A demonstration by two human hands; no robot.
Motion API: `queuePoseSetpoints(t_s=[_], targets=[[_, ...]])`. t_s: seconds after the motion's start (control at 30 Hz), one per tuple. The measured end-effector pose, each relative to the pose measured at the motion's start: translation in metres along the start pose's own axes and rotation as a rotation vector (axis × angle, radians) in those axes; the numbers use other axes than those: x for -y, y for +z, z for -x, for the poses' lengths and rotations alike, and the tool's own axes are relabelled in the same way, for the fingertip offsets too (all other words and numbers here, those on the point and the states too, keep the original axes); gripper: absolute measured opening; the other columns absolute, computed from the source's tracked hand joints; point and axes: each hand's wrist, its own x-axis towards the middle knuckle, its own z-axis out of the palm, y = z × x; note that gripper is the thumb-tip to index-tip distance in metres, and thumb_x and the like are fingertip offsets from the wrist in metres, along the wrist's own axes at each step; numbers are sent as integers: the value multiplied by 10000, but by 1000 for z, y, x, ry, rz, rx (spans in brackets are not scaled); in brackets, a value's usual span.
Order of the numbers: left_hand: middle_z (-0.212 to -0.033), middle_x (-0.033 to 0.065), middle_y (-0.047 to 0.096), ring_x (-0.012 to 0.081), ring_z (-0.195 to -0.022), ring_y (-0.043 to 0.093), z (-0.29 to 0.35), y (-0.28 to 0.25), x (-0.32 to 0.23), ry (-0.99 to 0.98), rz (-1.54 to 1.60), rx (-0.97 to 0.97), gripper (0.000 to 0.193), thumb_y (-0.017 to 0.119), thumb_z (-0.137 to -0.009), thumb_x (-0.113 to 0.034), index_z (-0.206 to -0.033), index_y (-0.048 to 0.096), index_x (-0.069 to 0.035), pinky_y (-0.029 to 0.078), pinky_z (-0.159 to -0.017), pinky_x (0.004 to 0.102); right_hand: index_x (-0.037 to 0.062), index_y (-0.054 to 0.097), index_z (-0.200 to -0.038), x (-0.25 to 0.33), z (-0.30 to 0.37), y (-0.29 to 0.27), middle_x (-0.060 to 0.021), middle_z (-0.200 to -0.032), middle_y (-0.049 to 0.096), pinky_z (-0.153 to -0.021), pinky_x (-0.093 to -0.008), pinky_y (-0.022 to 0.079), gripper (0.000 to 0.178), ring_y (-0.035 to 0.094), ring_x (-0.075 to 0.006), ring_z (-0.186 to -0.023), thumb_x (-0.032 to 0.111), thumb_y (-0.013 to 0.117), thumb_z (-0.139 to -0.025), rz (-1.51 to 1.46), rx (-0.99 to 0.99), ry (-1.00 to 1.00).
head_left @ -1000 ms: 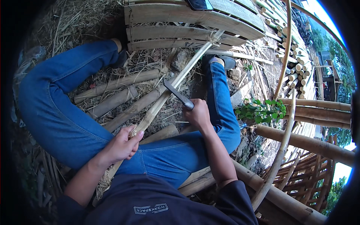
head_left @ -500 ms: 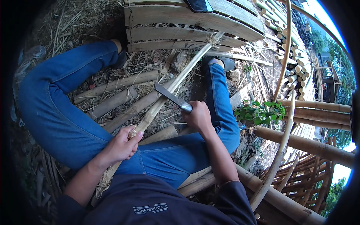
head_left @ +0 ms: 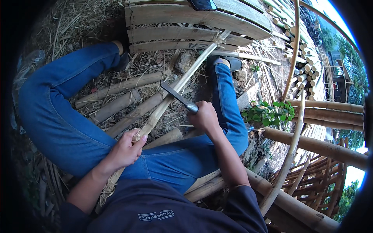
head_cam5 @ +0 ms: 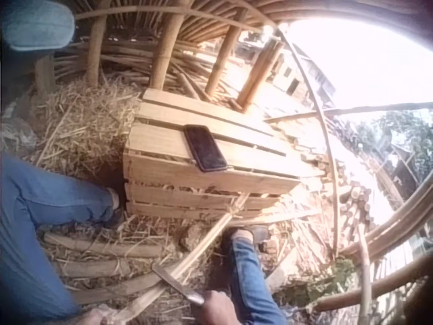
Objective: The person shaves a piece of wood with a knife while sitting on the ground. They hold the wood with one hand and slide the blade along its surface to remove thin layers of material.
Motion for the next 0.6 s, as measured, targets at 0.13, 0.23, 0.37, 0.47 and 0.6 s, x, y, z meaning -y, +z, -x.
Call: queuePoseSetpoints(t_s=[0.13, 0.23, 0.37, 0.47, 0.6], targets=[[-563, -22, 460, 51, -442, 423, -1, 3, 1, 30, -23, -39, 310, 517, -1004, -302, -1129, 504, -18, 353, -387, 231, 46, 735, -829, -4, 0, 1, -257, -771, 665, -791, -488, 534, 186, 664, -419, -771, 180, 673, -716, -13, -82, 9], [-568, -24, 456, 50, -442, 416, 1, -1, 1, -24, 33, 4, 297, 517, -1004, -312, -1095, 507, -30, 348, -387, 229, 42, 732, -836, 4, 6, 4, -251, -781, 669, -786, -486, 536, 191, 667, -414, -767, 178, 671, -716, -64, -54, -46], [-568, -33, 433, 43, -440, 392, 0, 0, -1, -34, 48, 14, 275, 511, -1006, -326, -1059, 487, -58, 329, -383, 222, 19, 721, -861, -16, -23, -5, -254, -815, 672, -779, -489, 535, 217, 663, -422, -786, 159, 647, -712, -24, -165, 117], [-570, -37, 423, 39, -439, 380, -1, 0, 1, -54, 80, 35, 275, 508, -1007, -330, -1068, 479, -64, 321, -383, 218, -1, 703, -817, -15, -20, -8, -263, -789, 661, -771, -491, 530, 197, 660, -421, -785, 159, 635, -725, 19, -189, 26], [-568, -42, 415, 35, -438, 375, 0, 1, 0, -45, 51, 17, 283, 508, -1007, -325, -1086, 475, -56, 316, -383, 215, -16, 703, -867, -22, -38, -24, -268, -840, 670, -790, -486, 531, 229, 661, -425, -833, 152, 638, -724, -6, -180, 109]])
